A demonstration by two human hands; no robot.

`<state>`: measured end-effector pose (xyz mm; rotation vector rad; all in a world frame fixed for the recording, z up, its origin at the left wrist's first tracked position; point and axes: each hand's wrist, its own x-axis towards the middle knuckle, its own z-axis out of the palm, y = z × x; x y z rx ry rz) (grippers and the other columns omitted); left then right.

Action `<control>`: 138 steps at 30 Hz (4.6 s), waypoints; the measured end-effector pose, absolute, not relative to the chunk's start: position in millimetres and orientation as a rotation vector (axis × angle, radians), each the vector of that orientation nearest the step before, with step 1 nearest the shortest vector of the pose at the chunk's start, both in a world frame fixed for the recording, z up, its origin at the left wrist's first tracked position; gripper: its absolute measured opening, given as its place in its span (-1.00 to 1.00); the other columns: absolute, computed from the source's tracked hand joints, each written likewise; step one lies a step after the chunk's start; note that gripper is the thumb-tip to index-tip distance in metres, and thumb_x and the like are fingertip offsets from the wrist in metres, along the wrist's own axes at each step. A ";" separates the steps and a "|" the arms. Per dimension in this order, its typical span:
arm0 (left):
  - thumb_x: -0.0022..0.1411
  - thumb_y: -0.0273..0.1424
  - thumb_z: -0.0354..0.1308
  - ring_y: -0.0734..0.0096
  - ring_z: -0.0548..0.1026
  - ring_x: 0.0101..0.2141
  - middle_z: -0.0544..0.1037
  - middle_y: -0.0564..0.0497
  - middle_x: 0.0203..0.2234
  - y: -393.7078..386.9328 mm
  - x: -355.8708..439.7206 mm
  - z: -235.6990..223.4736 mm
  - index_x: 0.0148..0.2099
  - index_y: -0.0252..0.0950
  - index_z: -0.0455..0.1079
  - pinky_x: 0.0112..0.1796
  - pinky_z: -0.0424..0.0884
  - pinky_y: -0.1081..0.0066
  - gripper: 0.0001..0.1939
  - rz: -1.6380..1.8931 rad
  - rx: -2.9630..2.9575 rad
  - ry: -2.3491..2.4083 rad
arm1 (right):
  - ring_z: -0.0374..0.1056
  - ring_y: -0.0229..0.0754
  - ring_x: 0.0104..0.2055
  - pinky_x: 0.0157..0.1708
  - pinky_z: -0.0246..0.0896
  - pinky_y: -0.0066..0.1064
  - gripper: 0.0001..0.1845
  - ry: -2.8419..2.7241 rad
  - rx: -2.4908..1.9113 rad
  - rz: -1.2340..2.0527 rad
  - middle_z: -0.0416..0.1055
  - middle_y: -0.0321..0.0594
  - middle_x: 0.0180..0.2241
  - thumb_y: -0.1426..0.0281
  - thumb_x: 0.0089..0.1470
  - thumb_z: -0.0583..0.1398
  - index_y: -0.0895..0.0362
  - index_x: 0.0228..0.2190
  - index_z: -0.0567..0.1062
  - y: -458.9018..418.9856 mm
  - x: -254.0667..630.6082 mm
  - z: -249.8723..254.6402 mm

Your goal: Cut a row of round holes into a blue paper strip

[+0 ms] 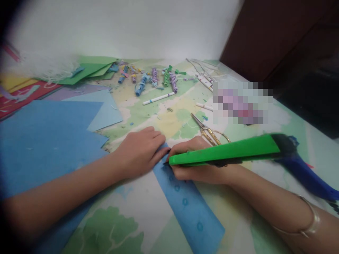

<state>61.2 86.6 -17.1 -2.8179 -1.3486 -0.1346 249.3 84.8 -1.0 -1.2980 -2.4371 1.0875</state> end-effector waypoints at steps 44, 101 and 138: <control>-0.06 0.00 0.13 0.21 0.38 -0.47 0.40 -0.01 -0.52 86.0 52.3 -1.6 -0.35 -0.22 0.27 -0.51 0.11 0.39 -0.60 0.037 -2.824 -1.786 | 0.46 -0.23 -0.52 -0.50 0.42 -0.54 -0.75 -2.146 -1.237 1.649 0.51 -0.33 -0.57 0.53 -0.19 0.28 0.14 -0.34 0.58 80.8 250.2 -4.4; 0.03 -0.40 0.08 0.40 0.43 -0.74 0.38 0.18 -0.78 89.7 47.0 -1.3 -0.31 -0.22 0.22 -0.73 0.25 0.58 -0.88 0.018 -3.521 -2.503 | 0.34 -0.33 -0.58 -0.62 0.22 -0.62 -0.77 -2.364 -1.273 1.298 0.43 -0.36 -0.65 0.56 -0.20 0.17 0.19 -0.43 0.58 75.4 245.2 0.1; 0.07 -0.40 -0.04 0.32 0.48 -0.68 0.48 0.11 -0.73 73.4 51.1 6.5 -0.32 -0.20 0.16 -0.68 0.25 0.52 -0.93 0.368 -3.398 -2.762 | 0.30 -0.37 -0.60 -0.61 0.16 -0.63 -0.80 -2.454 -1.183 1.059 0.45 -0.36 -0.62 0.53 -0.19 0.18 0.16 -0.45 0.58 72.9 246.7 -0.6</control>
